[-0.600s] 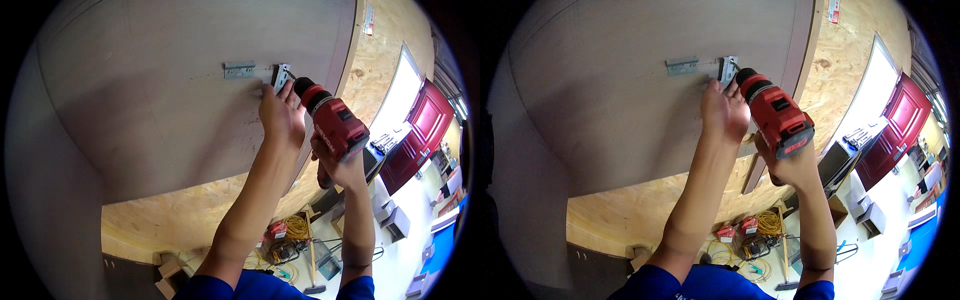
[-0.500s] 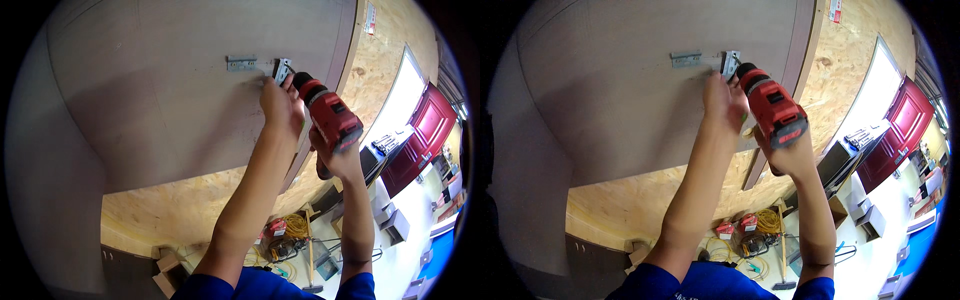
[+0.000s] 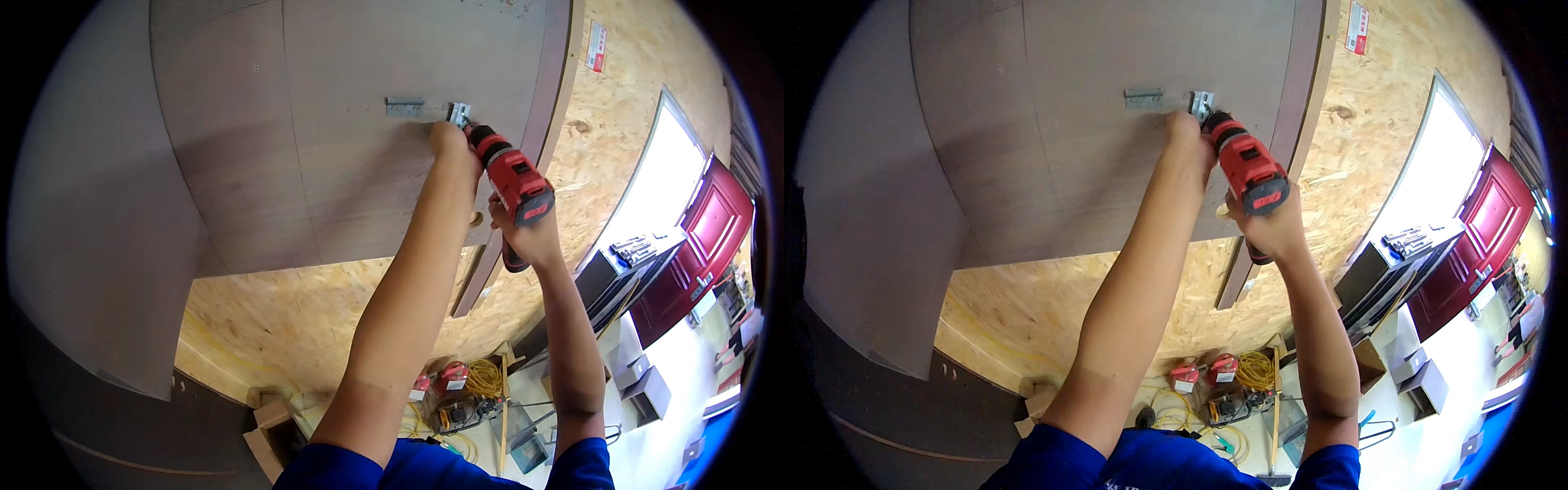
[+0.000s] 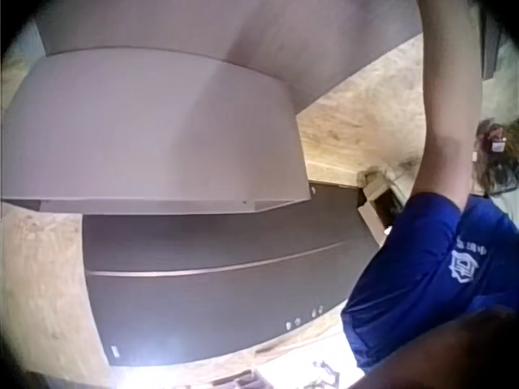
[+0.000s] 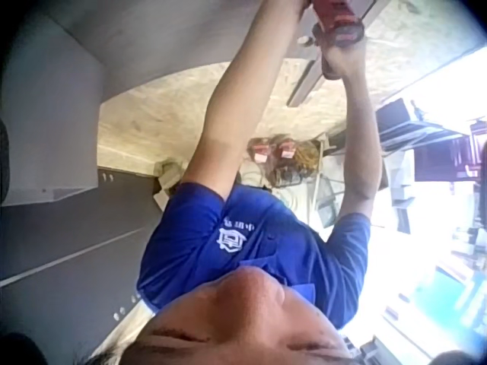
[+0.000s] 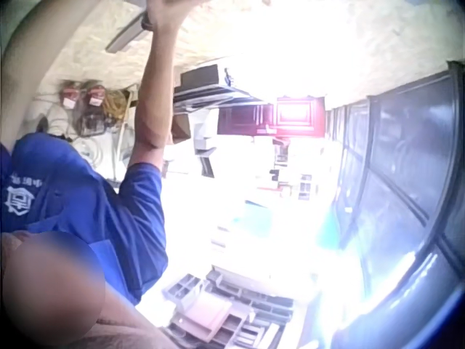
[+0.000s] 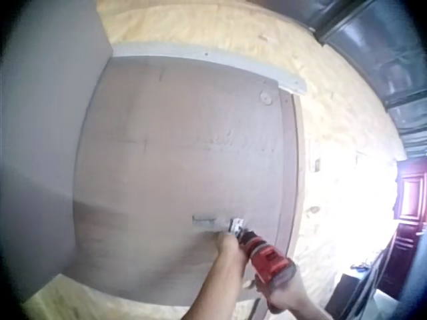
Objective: The person measures and marks a wooden cabinet door using a tape measure, ruler, and marker. They then use a cordless drill to attach metal hinges to the marked locations on the door. The person works in a workshop environment, handling tools and hardware to prepare the door for installation.
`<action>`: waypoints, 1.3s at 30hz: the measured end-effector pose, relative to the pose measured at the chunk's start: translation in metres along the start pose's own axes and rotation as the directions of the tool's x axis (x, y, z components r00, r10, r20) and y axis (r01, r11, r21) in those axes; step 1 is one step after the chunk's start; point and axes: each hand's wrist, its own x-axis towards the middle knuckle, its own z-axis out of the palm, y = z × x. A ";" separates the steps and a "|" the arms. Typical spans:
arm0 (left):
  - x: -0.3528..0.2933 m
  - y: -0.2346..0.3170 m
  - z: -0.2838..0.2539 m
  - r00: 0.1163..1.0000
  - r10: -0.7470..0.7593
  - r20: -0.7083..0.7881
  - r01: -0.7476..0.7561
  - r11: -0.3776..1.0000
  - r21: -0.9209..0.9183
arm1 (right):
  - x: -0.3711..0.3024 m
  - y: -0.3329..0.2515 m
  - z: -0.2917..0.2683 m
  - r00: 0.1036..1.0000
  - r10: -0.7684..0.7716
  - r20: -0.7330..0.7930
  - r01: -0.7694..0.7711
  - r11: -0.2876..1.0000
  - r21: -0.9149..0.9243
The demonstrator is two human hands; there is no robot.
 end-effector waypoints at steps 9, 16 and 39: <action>-0.014 0.002 0.006 0.993 -0.088 -0.077 0.078 0.990 -0.121 | -0.027 -0.006 -0.015 0.999 0.032 0.031 -0.032 0.999 0.011; -0.023 0.004 -0.006 0.998 -0.043 -0.037 0.040 0.996 -0.080 | -0.027 -0.021 -0.029 0.976 0.193 0.101 -0.213 0.943 0.257; -0.033 -0.095 -0.072 0.353 -0.625 0.696 0.752 0.632 0.186 | -0.140 -0.050 -0.093 0.955 0.295 -0.015 -0.295 0.955 0.014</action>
